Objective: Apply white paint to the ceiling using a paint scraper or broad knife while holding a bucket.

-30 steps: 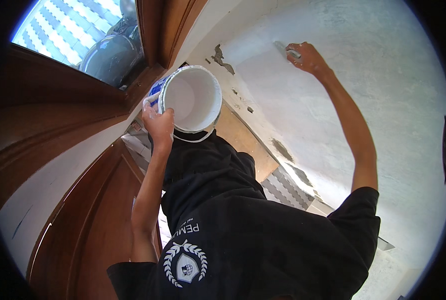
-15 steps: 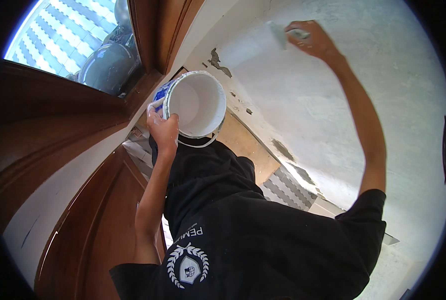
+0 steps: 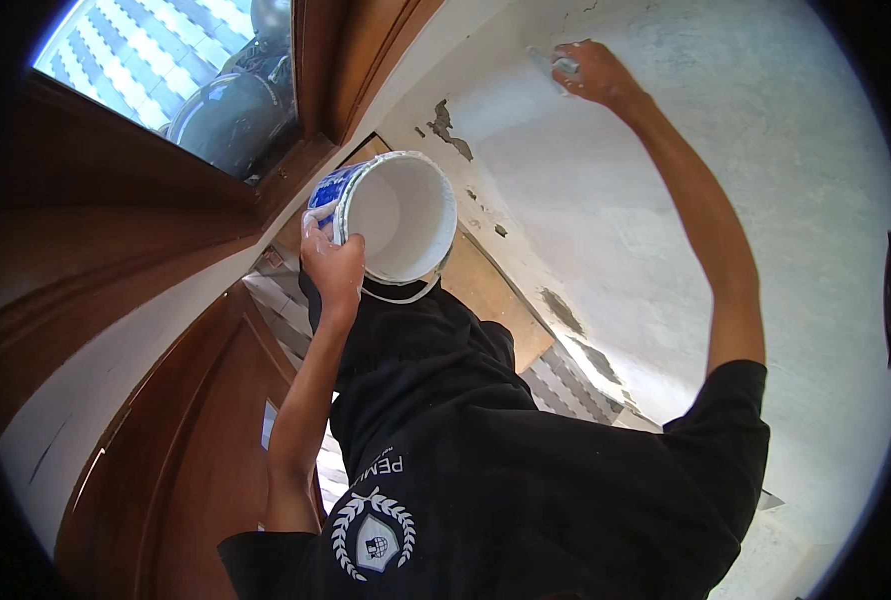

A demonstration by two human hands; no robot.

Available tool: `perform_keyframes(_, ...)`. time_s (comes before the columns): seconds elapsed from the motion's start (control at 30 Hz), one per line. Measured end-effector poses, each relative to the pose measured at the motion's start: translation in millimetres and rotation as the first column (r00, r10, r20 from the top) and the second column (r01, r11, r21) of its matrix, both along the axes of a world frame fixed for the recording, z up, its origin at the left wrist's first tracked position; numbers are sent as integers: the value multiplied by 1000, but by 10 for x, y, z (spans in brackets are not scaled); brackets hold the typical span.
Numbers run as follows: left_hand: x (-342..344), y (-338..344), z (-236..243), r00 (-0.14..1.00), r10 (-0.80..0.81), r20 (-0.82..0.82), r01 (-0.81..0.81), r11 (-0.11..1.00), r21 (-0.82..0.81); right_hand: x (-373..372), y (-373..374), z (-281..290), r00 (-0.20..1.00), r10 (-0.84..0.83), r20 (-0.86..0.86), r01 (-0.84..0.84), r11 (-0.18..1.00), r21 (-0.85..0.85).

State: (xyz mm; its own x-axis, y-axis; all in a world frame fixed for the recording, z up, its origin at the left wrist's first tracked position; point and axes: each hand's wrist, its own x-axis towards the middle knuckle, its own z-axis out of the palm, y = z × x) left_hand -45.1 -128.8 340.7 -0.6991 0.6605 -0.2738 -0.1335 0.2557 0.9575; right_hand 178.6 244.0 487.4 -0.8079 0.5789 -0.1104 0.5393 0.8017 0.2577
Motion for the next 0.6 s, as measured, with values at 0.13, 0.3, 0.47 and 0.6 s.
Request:
perform_keyframes(0.13, 36, 14, 104, 997, 0, 76, -1, 1000, 16, -121, -250, 805, 991, -25, 130, 9, 992, 123)
perform_keyframes(0.3, 83, 9, -103, 995, 10, 97, -15, 999, 48, -360, -295, 800, 999, -22, -28, 21, 999, -43)
perform_keyframes(0.47, 110, 16, -55, 991, 13, 131, -22, 997, 68, -303, -89, -146, 996, 73, -52, -75, 996, -46)
perform_keyframes(0.6, 100, -8, -39, 998, 19, 55, -20, 1000, 13, -227, 51, 25, 998, 65, -17, -65, 998, -23)
